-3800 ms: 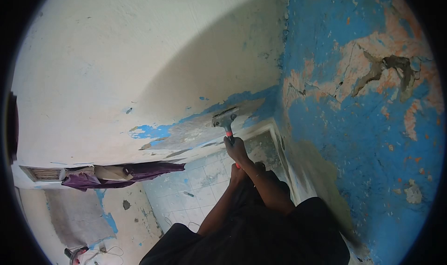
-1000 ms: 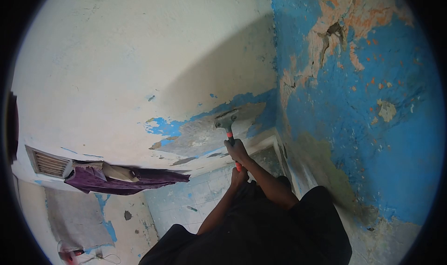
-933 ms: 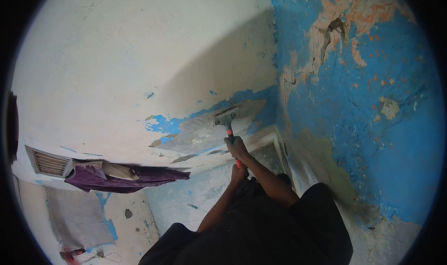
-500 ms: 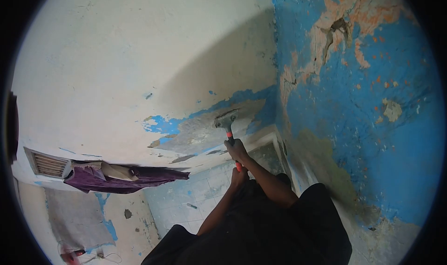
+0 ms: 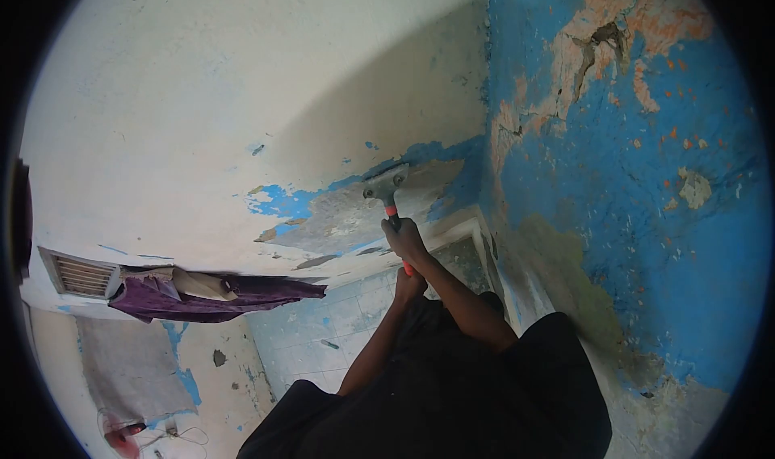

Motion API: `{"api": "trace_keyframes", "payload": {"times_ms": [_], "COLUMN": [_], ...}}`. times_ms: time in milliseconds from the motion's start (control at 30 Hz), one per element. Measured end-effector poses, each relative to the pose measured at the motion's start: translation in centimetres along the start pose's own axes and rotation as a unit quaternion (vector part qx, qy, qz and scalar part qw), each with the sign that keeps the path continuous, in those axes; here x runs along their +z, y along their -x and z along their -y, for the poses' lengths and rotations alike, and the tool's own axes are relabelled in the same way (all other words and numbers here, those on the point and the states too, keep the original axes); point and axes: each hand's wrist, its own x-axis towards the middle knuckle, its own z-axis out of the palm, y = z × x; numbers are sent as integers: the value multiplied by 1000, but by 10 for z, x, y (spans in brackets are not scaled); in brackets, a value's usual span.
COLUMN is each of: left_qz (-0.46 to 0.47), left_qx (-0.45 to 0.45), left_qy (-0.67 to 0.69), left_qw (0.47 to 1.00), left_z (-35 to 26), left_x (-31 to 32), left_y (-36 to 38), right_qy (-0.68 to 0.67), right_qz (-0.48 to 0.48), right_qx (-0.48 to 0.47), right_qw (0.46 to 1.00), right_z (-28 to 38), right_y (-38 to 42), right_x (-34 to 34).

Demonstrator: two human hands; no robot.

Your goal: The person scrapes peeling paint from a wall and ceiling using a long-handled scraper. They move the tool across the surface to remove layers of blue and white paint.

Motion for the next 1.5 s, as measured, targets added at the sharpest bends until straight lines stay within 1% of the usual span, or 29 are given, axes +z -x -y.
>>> {"api": "trace_keyframes", "payload": {"times_ms": [67,167,200,300,367,400,467,500,567,667,767,933,1033,1133,1233,1267,1400,1500], "left_qz": [13,33,31,29,29,29,31,31,30,25,33,35,44,42,34,33,42,46], "left_qx": [-52,-41,-36,-38,-46,-48,-50,-46,-43,-65,-55,-55,-51,-68,-53,-54,-70,-62], "left_qy": [18,6,4,8,20,21,20,12,-2,9,13,21,11,1,-20,-32,-7,-14], "left_qw": [998,999,999,999,998,998,998,998,999,998,998,998,998,997,998,998,997,997], "left_z": [14,14,10,13,23,16,-9,-8,4,18,1,6,8,23,16,18,23,18], "left_x": [2,-2,-4,-4,-3,-2,-1,-2,-2,2,0,5,4,5,7,6,9,7], "left_y": [-2,4,4,7,1,4,10,5,-3,0,8,10,5,3,-2,4,2,-4], "right_qy": [32,-13,-32,-57,-31,-18,-26,-30,-41,-29,-54,-42,-29,-68,-30,-37,-43,-36], "right_qz": [-11,11,24,29,17,11,16,19,24,20,35,23,23,37,19,21,21,28], "right_qx": [29,59,27,48,32,21,20,27,47,43,56,78,68,74,42,45,70,59], "right_qw": [999,998,999,997,999,1000,999,999,998,998,996,996,997,994,999,998,996,997], "right_z": [-25,-16,-16,-21,-28,-29,-2,5,-10,-24,-11,-9,-3,-19,-19,-20,-17,-10], "right_y": [-4,2,2,1,1,-3,-2,3,6,-3,2,5,8,3,-2,-3,6,2], "right_x": [1,-2,0,1,1,1,-4,-5,-1,-2,-5,-8,-9,-9,-8,-9,-11,-13]}}
